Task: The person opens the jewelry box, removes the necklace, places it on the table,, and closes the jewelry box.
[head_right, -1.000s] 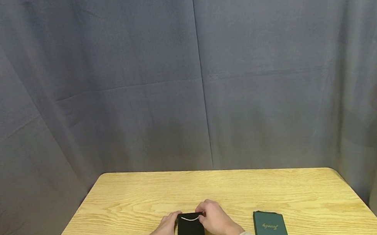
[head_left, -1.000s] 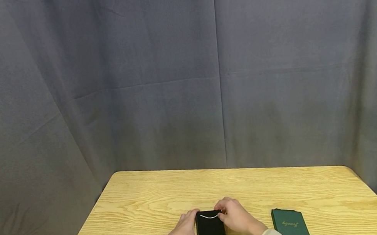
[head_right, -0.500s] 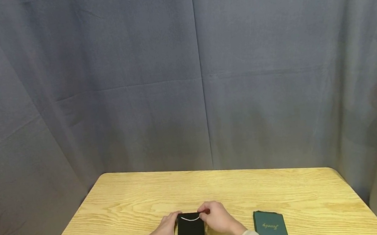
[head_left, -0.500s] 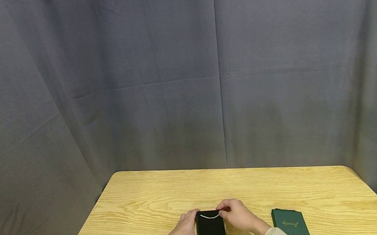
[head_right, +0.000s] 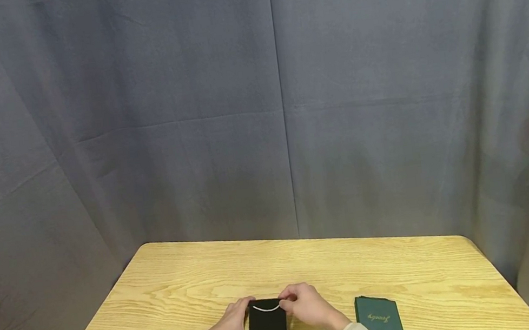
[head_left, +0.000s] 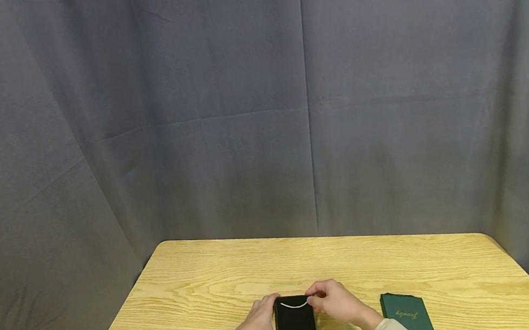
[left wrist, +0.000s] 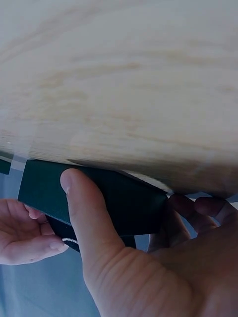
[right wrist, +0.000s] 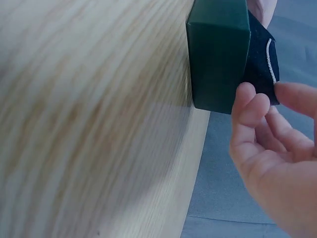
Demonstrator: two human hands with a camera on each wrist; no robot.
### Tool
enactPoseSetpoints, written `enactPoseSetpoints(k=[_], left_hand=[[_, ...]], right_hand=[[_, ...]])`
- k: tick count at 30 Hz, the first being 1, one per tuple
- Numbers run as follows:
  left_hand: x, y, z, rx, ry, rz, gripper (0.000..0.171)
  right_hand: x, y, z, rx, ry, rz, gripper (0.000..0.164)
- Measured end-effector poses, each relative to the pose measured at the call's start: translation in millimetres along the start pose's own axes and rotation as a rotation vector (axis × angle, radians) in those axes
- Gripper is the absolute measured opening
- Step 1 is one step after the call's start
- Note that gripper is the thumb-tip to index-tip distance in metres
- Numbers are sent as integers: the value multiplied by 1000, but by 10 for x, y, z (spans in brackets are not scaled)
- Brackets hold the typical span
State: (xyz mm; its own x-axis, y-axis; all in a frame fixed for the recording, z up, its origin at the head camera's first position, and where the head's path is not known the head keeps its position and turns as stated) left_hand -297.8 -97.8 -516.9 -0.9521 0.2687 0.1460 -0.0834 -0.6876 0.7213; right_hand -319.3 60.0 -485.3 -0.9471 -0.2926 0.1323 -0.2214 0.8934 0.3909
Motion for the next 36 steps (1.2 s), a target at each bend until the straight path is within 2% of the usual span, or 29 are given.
enactPoseSetpoints(k=[8,16,19,28,36], left_hand=[[-1,0,7,5,-8,8,101],[4,-10,-6,-14,3,-7,99],[6,-8,-7,-14,9,-12,100],[20,10,-4,25,-4,-2,101],[9,-7,1,26,-8,-2,101]], right_hand=[[-26,-6,-20,-32,57,-71,23],[-1,-4,65,-4,-26,-42,19],[-4,-12,64,-5,-32,-47,17],[1,-42,-19,-84,54,-89,14],[-27,-58,-34,-88,54,-95,15]])
Point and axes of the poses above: each hand's wrist, its own x-axis towards the middle knuckle, its own y-axis out of the back of the hand, z = x × y, the point moved 8 cm from there along x, towards the middle knuckle, and after that the axes turned 13 degrees about z, right-handed, at the moved point
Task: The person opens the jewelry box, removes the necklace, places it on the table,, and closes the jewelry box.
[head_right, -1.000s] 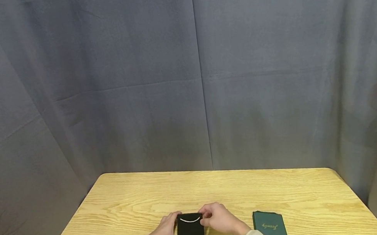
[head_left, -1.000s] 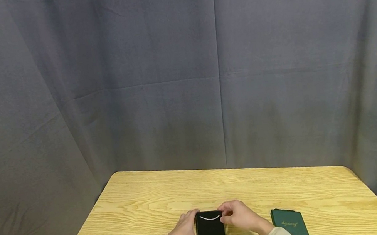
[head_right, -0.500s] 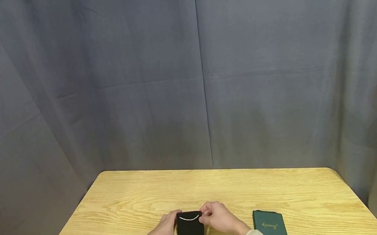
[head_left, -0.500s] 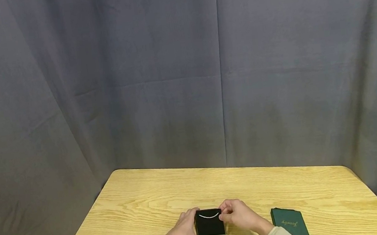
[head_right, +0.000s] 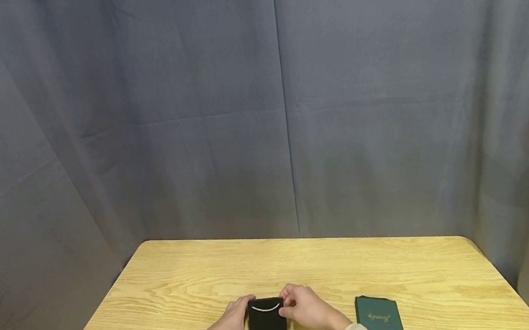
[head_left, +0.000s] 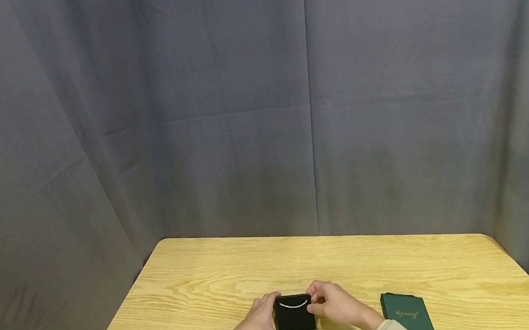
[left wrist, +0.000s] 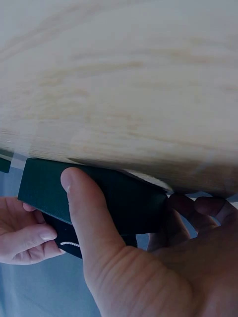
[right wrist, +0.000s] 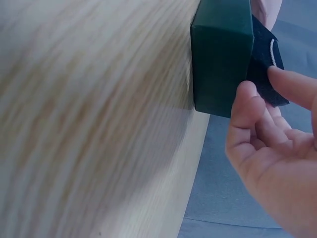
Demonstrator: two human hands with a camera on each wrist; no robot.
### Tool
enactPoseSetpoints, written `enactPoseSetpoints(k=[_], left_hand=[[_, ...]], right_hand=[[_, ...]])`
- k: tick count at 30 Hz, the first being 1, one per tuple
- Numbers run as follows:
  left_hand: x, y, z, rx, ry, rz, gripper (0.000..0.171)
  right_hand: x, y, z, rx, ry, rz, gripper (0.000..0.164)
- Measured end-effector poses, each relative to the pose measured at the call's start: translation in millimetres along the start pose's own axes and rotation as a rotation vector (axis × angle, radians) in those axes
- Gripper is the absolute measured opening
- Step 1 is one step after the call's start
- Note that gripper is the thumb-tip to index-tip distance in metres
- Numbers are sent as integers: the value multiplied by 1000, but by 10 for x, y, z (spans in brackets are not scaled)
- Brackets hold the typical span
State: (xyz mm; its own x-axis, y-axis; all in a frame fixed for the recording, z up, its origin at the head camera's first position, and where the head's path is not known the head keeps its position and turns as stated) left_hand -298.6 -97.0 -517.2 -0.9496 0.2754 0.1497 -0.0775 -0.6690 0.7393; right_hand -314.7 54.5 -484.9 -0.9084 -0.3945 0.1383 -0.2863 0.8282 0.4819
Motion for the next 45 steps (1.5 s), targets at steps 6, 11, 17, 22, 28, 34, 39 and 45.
enactPoseSetpoints(k=[6,11,17,22,28,34,39,45], left_hand=[[-5,0,1,-7,5,-9,101],[-7,6,5,-10,11,-18,101],[-1,10,9,-13,2,-17,102],[-1,17,27,-20,-21,-11,99],[-8,27,54,-21,-31,-4,103],[-7,19,55,-21,-17,-8,109],[-5,16,58,-30,5,-21,111],[-14,38,80,-18,18,-37,112]], right_hand=[[-2,-13,17,37,-21,-12,14],[-2,-14,14,72,-25,-16,14],[2,-5,11,87,-39,1,14],[10,27,-9,100,-36,31,17],[20,111,-29,135,-42,67,20],[17,213,-92,174,-52,83,23],[13,315,-171,164,-40,107,23],[-9,398,-236,137,-40,117,21]])
Point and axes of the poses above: each hand's wrist, its own x-axis towards the middle knuckle, its own y-axis out of the back of the hand, z = x × y, the point moved 8 cm from there along x, towards the middle knuckle, and after that the axes turned 13 degrees about z, right-handed, at the moved point
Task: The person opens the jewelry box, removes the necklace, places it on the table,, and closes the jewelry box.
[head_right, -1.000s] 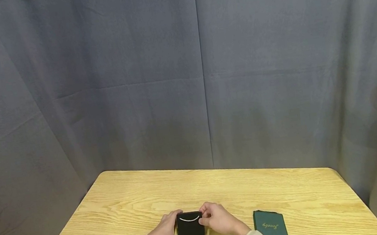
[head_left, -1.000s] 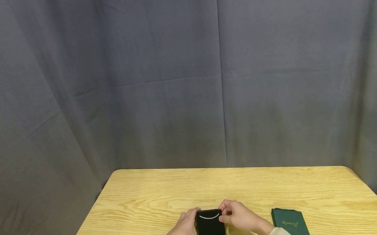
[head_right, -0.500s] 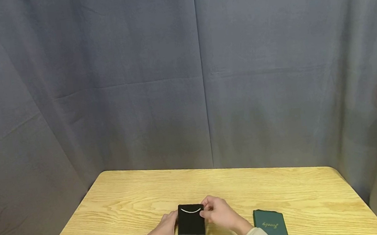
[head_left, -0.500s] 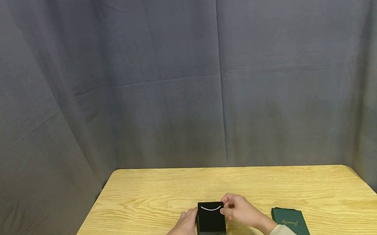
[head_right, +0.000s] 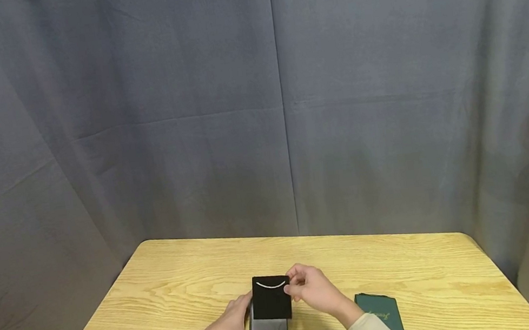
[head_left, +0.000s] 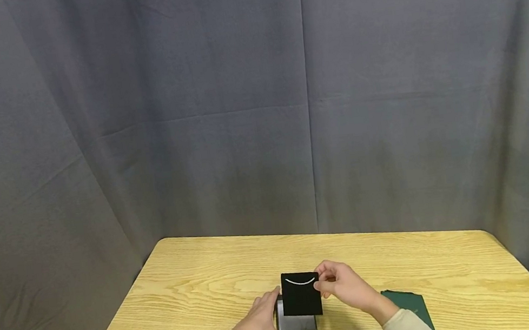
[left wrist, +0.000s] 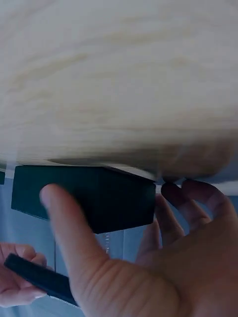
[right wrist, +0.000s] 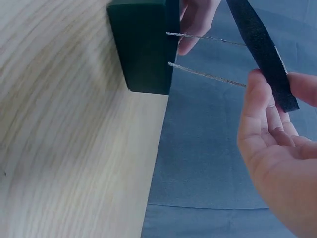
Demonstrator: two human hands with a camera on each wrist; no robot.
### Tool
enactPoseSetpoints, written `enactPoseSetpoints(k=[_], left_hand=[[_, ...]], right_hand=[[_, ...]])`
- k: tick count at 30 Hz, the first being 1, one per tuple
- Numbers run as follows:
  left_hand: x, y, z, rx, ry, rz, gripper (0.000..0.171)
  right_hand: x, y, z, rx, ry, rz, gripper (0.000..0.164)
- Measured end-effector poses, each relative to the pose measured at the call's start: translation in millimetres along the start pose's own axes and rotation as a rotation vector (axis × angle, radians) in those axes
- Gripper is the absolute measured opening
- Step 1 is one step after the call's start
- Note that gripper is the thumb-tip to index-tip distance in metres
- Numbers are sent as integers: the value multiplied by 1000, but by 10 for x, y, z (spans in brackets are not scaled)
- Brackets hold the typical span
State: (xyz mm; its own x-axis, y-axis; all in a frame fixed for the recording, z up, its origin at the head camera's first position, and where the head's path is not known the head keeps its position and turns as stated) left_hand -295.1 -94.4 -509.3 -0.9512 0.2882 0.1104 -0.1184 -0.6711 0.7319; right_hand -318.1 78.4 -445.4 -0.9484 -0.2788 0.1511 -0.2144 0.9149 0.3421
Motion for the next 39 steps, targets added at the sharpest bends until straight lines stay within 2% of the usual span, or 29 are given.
enactPoseSetpoints(k=[4,9,12,17,21,28,31,34,39], left_hand=[[-27,55,47,-1,-11,4,112],[-41,211,165,-47,-24,59,103],[-52,311,220,-73,-21,103,88],[-54,401,282,-164,-11,154,51],[-43,377,345,-285,-24,162,35],[-45,222,347,-584,87,83,26],[-38,162,336,-671,120,74,23],[-35,123,329,-712,135,79,21],[-34,98,330,-713,133,83,22]], right_hand=[[-10,42,-37,-6,1,8,21],[-26,81,-64,15,-10,12,21],[-39,86,-64,25,-17,9,20],[-43,76,-39,20,-11,9,20],[-45,60,-24,26,-8,8,22],[-65,20,-21,45,-20,-9,23],[-66,13,-10,46,-27,-12,23],[-61,8,8,50,-31,-14,22],[-55,7,18,44,-20,2,22]])
Point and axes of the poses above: each hand's wrist, its own x-axis towards the middle knuckle, its own y-axis out of the back of the hand, z = x × y, the point moved 8 cm from there along x, towards the middle knuckle, and after that the axes turned 13 degrees about z, right-handed, at the moved point
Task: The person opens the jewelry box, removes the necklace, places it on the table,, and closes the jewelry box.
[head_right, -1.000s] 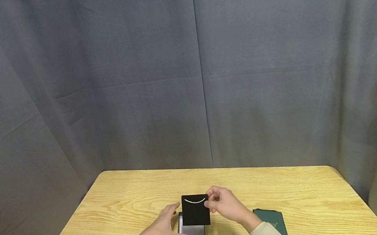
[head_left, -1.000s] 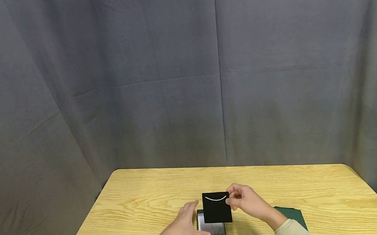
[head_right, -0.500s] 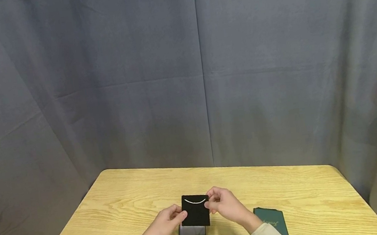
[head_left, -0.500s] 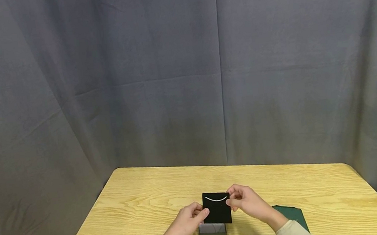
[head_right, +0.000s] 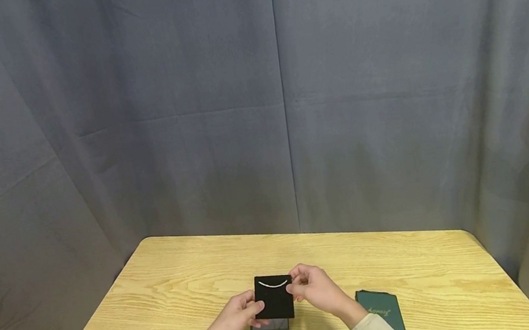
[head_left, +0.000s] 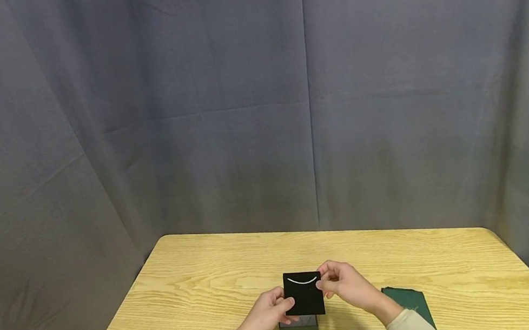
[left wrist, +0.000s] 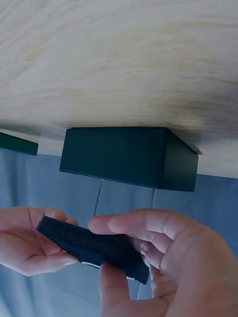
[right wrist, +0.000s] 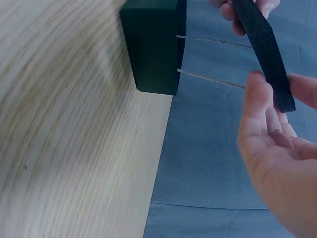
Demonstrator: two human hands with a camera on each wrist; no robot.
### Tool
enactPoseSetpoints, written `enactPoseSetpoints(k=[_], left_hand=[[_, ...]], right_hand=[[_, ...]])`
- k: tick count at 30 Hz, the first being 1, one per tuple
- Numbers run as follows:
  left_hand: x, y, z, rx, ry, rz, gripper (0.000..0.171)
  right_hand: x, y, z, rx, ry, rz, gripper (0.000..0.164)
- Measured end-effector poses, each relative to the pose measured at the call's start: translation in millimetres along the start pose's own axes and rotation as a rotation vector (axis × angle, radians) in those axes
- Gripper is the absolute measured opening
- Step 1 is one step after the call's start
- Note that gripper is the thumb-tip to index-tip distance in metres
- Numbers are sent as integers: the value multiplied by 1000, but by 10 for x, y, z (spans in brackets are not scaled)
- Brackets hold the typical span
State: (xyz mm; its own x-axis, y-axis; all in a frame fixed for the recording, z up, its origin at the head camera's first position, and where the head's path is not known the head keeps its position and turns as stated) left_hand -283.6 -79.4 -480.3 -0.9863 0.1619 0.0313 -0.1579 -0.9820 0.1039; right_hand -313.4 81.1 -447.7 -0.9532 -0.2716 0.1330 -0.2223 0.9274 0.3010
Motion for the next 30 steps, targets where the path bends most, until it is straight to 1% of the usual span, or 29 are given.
enactPoseSetpoints(k=[2,4,6,9,13,17,20,22,27,30], left_hand=[[1,-5,0,-5,-2,-2,21],[1,-10,-1,-13,-3,-5,21],[0,-14,-1,-15,-8,-8,21],[2,-19,-11,-12,-15,-10,21],[19,-24,-43,-3,-17,-19,23],[30,-31,-54,4,-21,-37,25],[18,-37,-27,13,-31,-46,25],[6,-39,-5,17,-33,-47,24],[-18,-39,31,21,-40,-51,23],[-16,-42,23,21,-42,-54,22]], right_hand=[[9,8,-2,-32,18,25,22],[17,19,-13,-89,52,64,24],[20,29,-36,-154,99,107,24],[10,34,-105,-239,194,163,24],[-8,25,-178,-287,293,202,22],[-12,23,-206,-298,353,216,21],[-17,17,-236,-320,426,214,19],[-27,5,-265,-349,497,207,17],[-87,-39,-360,-452,706,188,12],[-115,-62,-400,-510,783,183,12]])
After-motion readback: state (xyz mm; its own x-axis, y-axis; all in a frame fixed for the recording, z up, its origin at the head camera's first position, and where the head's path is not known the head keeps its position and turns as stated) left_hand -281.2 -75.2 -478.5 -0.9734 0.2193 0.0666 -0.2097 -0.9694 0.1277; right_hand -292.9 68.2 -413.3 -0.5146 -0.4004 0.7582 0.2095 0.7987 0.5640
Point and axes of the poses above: each hand's wrist, its own x-axis towards the middle knuckle, its own y-axis out of the back of the hand, z = x × y, the point moved 8 cm from there along x, towards the middle knuckle, and after that the axes turned 13 degrees about z, right-handed, at the moved point
